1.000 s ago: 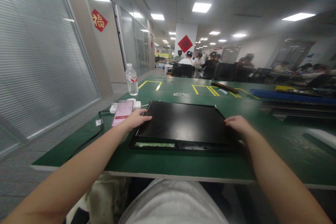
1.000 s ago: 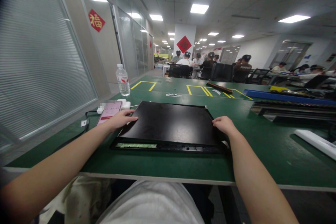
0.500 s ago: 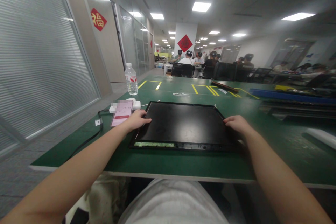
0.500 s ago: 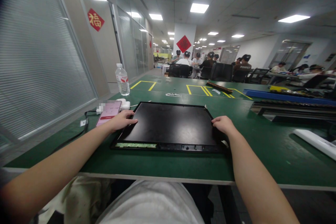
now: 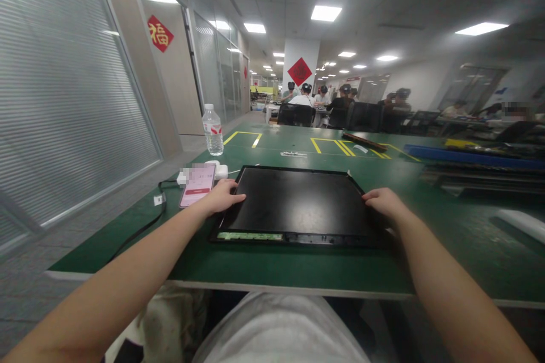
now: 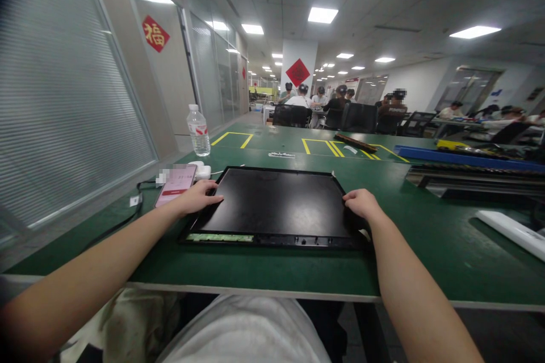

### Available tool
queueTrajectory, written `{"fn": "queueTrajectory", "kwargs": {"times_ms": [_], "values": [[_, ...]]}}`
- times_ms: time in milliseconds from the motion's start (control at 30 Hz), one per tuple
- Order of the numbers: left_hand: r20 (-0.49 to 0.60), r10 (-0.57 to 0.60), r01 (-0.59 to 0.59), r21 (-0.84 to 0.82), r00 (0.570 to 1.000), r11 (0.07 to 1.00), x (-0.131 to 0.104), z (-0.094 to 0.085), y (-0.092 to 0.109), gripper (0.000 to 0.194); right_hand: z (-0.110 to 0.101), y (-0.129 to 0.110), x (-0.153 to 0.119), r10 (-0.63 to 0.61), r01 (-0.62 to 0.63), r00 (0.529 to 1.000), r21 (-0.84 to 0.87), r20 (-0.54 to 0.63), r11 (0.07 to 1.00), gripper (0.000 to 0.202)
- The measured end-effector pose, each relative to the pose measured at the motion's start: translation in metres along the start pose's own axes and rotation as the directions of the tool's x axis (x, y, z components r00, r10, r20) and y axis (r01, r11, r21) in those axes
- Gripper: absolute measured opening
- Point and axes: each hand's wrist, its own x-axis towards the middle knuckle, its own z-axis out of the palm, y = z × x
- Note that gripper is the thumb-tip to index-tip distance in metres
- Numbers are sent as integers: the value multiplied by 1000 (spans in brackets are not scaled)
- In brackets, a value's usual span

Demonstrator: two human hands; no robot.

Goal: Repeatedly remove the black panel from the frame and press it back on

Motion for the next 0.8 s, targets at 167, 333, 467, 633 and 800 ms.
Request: {"fn": "queueTrajectory", "kwargs": {"times_ms": [167, 333, 467, 633, 800], "values": [[20, 37, -39, 83, 999, 996, 1, -1, -2, 42, 1, -1, -1, -26, 24, 999, -57, -30, 998, 28], [51, 97, -104, 161, 994, 981, -2, -4, 3, 58, 1, -1, 0, -32, 30, 999, -79, -16, 996, 28], [124, 256, -279, 232, 959, 932, -8, -10, 8, 68, 0, -1, 0, -38, 38, 999, -87, 6, 995, 26], [409, 391, -481, 145, 825, 864, -19, -18, 15, 73, 1, 1, 1, -49, 52, 998, -86, 37, 995, 25], [522, 422, -521, 53, 742, 852, -24, -26, 19, 79, 2, 3, 4, -53, 55, 998, -72, 27, 996, 23]]}}
